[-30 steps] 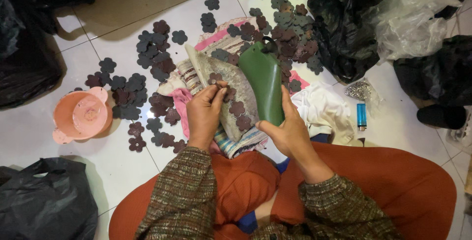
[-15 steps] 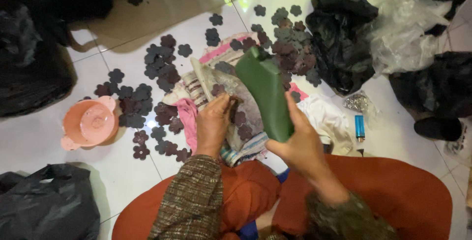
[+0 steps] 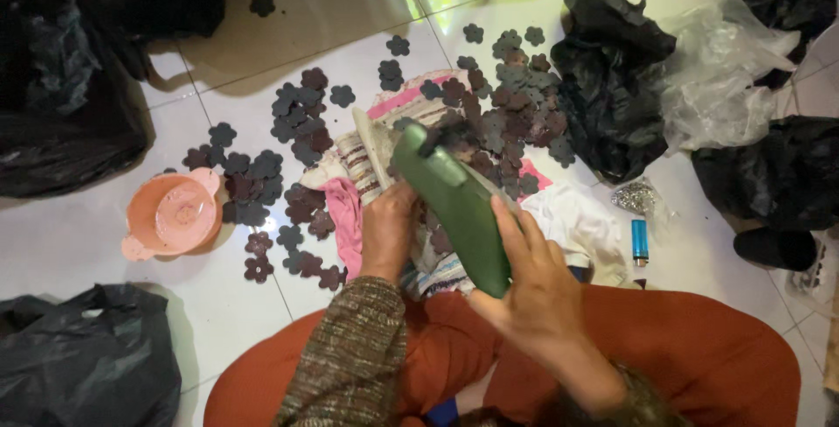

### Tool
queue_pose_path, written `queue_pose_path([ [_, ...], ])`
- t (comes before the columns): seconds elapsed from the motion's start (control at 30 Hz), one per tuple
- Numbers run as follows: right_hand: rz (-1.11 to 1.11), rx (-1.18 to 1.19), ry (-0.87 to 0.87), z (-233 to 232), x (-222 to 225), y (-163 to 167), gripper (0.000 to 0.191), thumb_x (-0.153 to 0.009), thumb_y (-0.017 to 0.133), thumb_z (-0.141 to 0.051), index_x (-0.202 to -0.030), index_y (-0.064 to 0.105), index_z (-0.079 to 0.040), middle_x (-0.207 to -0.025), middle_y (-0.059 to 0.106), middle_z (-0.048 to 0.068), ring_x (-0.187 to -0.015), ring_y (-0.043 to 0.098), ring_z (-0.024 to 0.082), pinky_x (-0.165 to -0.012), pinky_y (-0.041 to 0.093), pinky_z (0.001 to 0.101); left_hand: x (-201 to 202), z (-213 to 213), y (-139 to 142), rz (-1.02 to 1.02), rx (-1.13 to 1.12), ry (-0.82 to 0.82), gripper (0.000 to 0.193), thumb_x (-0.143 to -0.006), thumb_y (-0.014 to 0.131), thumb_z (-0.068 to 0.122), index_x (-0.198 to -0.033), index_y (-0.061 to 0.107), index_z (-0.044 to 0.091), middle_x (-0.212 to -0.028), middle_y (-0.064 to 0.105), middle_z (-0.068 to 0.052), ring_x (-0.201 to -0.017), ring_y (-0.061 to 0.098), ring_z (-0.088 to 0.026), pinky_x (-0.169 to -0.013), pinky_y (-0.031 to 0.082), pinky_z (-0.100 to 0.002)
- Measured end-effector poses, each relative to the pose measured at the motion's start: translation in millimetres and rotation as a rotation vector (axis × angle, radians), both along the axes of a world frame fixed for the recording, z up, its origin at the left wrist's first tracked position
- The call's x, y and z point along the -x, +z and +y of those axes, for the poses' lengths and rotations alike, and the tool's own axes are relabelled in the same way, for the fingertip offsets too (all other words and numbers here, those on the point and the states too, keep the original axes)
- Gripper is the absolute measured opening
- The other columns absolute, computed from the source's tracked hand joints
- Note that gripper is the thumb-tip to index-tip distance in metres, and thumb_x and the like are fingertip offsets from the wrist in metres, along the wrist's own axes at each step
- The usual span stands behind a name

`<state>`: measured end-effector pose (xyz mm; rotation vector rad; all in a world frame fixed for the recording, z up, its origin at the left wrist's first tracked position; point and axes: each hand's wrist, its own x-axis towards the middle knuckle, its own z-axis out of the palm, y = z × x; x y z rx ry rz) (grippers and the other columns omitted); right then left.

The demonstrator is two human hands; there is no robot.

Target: The person sits on the floor and uses a metal rod to punch holes into flower-shaped rubber pieces. They then insert these pieces into a green shoe last, arranging them in rows along the side of the last.

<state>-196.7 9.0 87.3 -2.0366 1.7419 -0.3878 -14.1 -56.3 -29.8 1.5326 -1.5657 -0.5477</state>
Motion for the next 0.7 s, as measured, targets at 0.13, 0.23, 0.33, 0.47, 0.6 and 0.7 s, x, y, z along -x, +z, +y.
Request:
queue_pose_path([
  [0.13, -0.142, 0.165, 0.042, 2, 0, 22, 0.106, -0.061, 0.084, -0.025, -0.154, 0.038, -0.012, -0.139, 0.057, 0.023, -0.121, 0.059, 0.041, -0.097, 0.048, 0.0457, 1, -1, 1, 0.09, -0.035, 0.018, 0.008, -0.091, 0.066, 0.005, -0.097, 0.072, 0.006, -0.092, 0.074, -0.013, -0.081, 0.074, -0.029, -0.071, 0.059, -0.038],
  [0.23, -0.348, 0.192, -0.058, 10, 11, 39, 0.101, -0.065, 0.083, -0.029, -0.153, 0.035, -0.012, -0.135, 0.059, 0.021, -0.118, 0.063, 0.035, -0.097, 0.05, 0.0418, 2, -2, -1, 0.065, 0.11, 0.028, 0.017, -0.091, 0.068, 0.006, -0.107, 0.073, 0.005, -0.105, 0.075, -0.015, -0.09, 0.074, -0.031, -0.076, 0.059, -0.038],
  [0.33, 0.375, 0.921, 0.469, 19, 32, 32, 0.078, -0.071, 0.081, -0.021, -0.141, 0.049, -0.03, -0.121, 0.058, 0.018, -0.109, 0.057, 0.044, -0.102, 0.044, 0.0637, 1, -3, -2, 0.027, 0.109, 0.035, 0.017, -0.093, 0.069, 0.009, -0.109, 0.073, 0.006, -0.108, 0.075, -0.015, -0.094, 0.074, -0.032, -0.08, 0.059, -0.038],
  [0.47, -0.028, 0.421, 0.151, 10, 22, -22, 0.091, -0.067, 0.085, -0.034, -0.143, 0.038, -0.017, -0.122, 0.058, 0.017, -0.097, 0.061, 0.034, -0.092, 0.049, 0.0443, 1, -3, 2, 0.038, 0.109, 0.008, 0.016, -0.093, 0.068, 0.009, -0.109, 0.072, 0.004, -0.105, 0.075, -0.015, -0.091, 0.073, -0.032, -0.079, 0.059, -0.038],
  [0.6, -0.044, 0.058, 0.058, 2, 11, -18, 0.113, -0.057, 0.088, -0.023, -0.153, 0.032, -0.008, -0.122, 0.06, 0.023, -0.108, 0.059, 0.04, -0.089, 0.048, 0.0429, 1, 0, 12, 0.078, -0.191, 0.022, 0.019, -0.09, 0.063, 0.005, -0.104, 0.074, 0.01, -0.096, 0.076, -0.009, -0.084, 0.077, -0.024, -0.073, 0.061, -0.034],
  [0.7, -0.158, 0.008, 0.016, 0, 13, 13, 0.115, -0.057, 0.086, -0.017, -0.157, 0.031, -0.009, -0.137, 0.056, 0.024, -0.119, 0.06, 0.036, -0.097, 0.049, 0.041, 2, -1, 18, -0.013, -0.393, 0.002, 0.017, -0.105, 0.058, 0.015, -0.097, 0.072, 0.01, -0.089, 0.075, -0.007, -0.082, 0.078, -0.019, -0.072, 0.062, -0.031],
])
